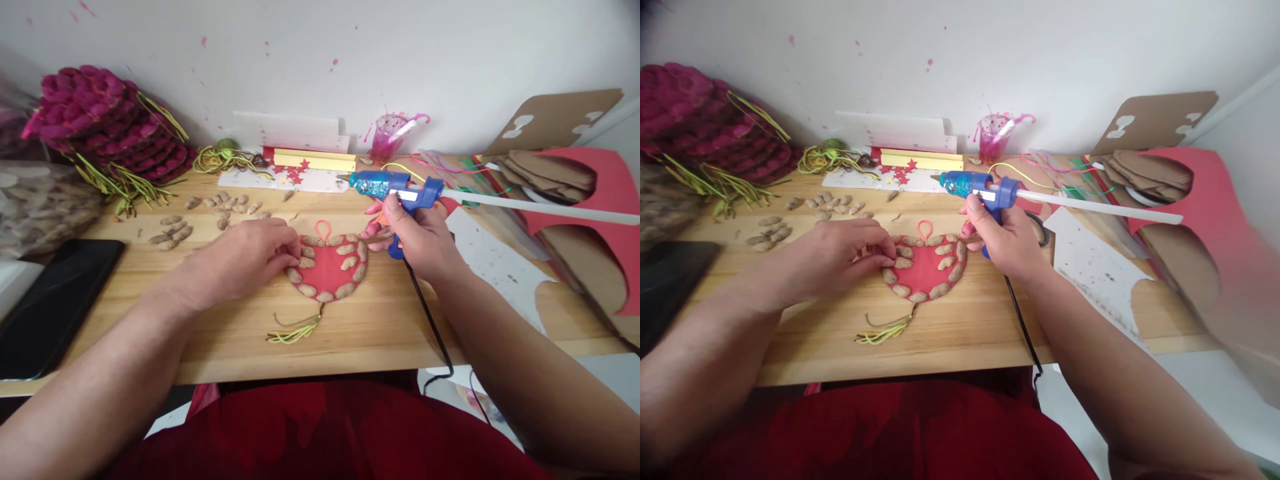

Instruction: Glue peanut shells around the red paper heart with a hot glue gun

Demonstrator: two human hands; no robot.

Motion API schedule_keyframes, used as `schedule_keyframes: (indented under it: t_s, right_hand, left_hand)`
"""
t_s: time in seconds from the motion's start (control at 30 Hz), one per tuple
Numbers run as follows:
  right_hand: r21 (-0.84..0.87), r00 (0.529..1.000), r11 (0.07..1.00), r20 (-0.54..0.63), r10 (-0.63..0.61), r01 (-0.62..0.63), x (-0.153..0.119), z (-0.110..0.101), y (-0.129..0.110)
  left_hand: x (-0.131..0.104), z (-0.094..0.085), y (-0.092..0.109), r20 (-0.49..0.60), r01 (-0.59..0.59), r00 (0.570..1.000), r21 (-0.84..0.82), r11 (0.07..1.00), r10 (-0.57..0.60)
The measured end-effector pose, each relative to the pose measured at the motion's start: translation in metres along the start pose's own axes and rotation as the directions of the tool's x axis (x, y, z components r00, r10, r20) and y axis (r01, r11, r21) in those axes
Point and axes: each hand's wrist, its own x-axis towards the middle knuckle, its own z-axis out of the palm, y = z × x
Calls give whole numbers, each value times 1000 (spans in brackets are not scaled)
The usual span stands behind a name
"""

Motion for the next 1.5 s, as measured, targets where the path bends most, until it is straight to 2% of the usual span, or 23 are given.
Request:
schedule_keyframes:
  t_s: [0.13,0.27,0.43,0.5,0.57,0.6,0.63,0.7,0.77,0.8,0.9,1.07,1.3,1.5]
  right_hand:
    - [-19,1000,1000,4,-18,18,1,0,5]
    - [-47,996,995,38,-85,87,3,0,8]
    - [-87,988,985,46,-148,152,2,2,7]
    - [-88,989,986,41,-139,142,2,2,6]
    - [-87,993,989,34,-115,118,1,2,6]
    - [-90,995,991,27,-99,101,1,2,5]
    - [-96,997,992,19,-79,80,1,1,5]
    - [-119,999,992,-4,-36,36,0,0,3]
    - [-150,1000,989,-26,-4,0,0,-1,1]
    - [-164,1000,986,-30,6,-11,-1,-1,0]
    - [-188,999,982,-31,19,-24,-2,-1,-1]
    - [-190,1000,982,-16,11,-14,-2,0,0]
    - [-197,1000,980,-9,-19,17,-2,1,1]
    - [-195,1000,980,1,-23,23,-2,1,3]
  left_hand:
    - [1,3,2,-1,63,998,8,998,-63]
    - [5,3,6,49,99,994,13,995,-100]
    - [4,-13,2,98,137,986,-8,991,-135]
    - [0,-23,-4,-25,226,974,7,974,-226]
    - [-5,-31,-11,-263,366,905,71,928,-336]
    - [-7,-33,-14,-356,409,865,94,908,-354]
    - [-9,-33,-16,-414,411,845,96,907,-338]
    - [-9,-29,-17,-423,278,874,32,960,-239]
    - [-6,-20,-14,-369,54,926,-76,996,-79]
    - [-4,-16,-11,-344,-31,939,-102,994,-6]
    - [0,-4,-3,-234,-163,962,-89,983,139]
    - [0,5,1,-146,-181,975,-71,981,169]
    - [1,11,1,-147,-166,976,-24,986,161]
    - [1,10,1,-165,-198,967,2,980,195]
